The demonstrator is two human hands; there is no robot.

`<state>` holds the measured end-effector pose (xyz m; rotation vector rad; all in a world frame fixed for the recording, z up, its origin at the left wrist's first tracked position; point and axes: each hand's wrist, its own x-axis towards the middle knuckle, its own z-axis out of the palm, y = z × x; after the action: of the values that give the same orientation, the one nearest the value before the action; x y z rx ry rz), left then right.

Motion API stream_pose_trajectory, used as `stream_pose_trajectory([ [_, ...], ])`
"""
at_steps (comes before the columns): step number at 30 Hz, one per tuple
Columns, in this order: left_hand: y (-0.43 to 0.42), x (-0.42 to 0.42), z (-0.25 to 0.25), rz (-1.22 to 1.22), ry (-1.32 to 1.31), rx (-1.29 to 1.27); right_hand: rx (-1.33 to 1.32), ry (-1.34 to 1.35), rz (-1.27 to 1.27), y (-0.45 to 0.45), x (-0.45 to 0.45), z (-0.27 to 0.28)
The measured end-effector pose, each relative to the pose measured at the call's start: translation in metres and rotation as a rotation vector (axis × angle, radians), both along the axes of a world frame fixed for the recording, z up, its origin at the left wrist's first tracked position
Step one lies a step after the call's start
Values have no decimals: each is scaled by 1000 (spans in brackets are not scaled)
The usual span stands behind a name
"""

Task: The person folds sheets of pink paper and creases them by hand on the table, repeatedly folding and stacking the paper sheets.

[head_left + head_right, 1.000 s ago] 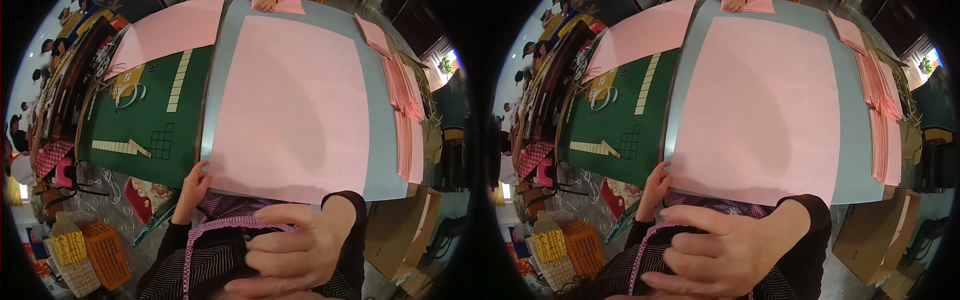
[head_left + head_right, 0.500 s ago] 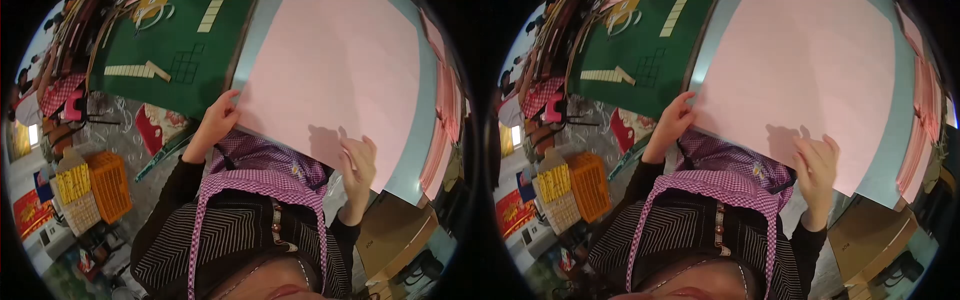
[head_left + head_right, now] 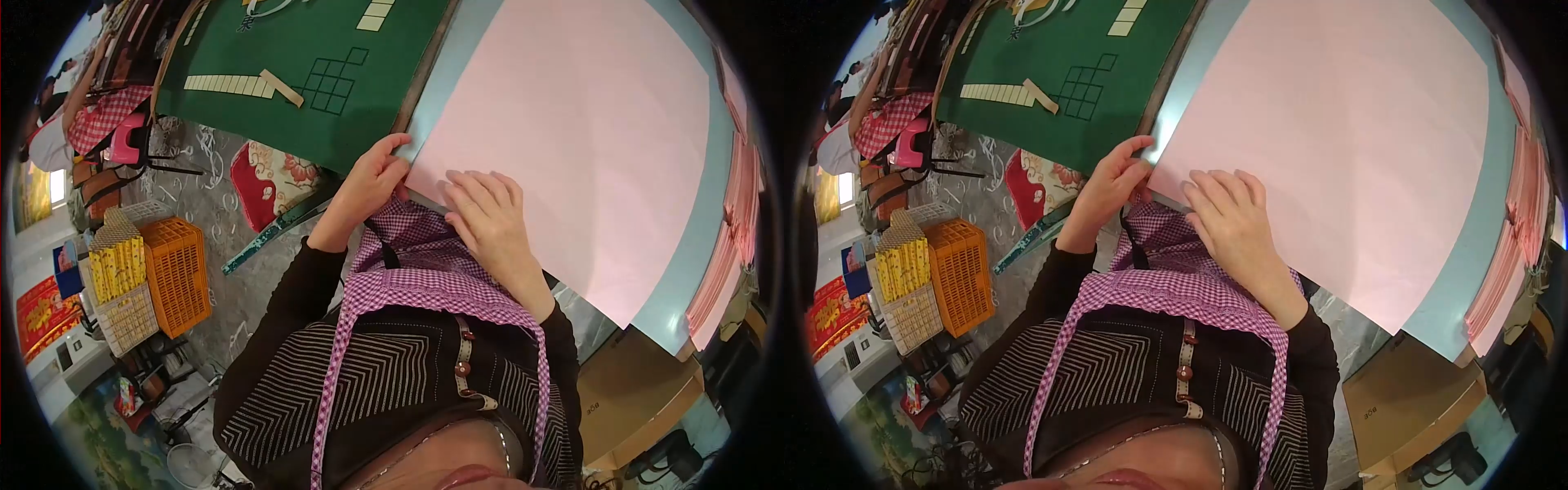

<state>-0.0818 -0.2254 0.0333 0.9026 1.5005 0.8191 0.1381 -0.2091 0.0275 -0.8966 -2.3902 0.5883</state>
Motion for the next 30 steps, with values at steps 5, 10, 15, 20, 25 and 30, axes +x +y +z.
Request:
stream_pose_trajectory([
  [5,-2,-2,-13,-64,74,82,10,9,7,-2,-9,-3],
  [10,-2,0,-13,-91,123,115,5,7,5,-5,-13,-7],
  [15,-1,4,-9,-72,121,129,60,39,-15,-9,-22,-11],
  [20,-1,7,-3,-74,-24,102,88,36,-56,-12,-31,-11],
  [25,0,8,2,-124,-58,117,254,-39,-107,-9,-32,-22],
  [30,0,2,-3,-186,-75,145,192,1,-117,-10,-36,-13],
])
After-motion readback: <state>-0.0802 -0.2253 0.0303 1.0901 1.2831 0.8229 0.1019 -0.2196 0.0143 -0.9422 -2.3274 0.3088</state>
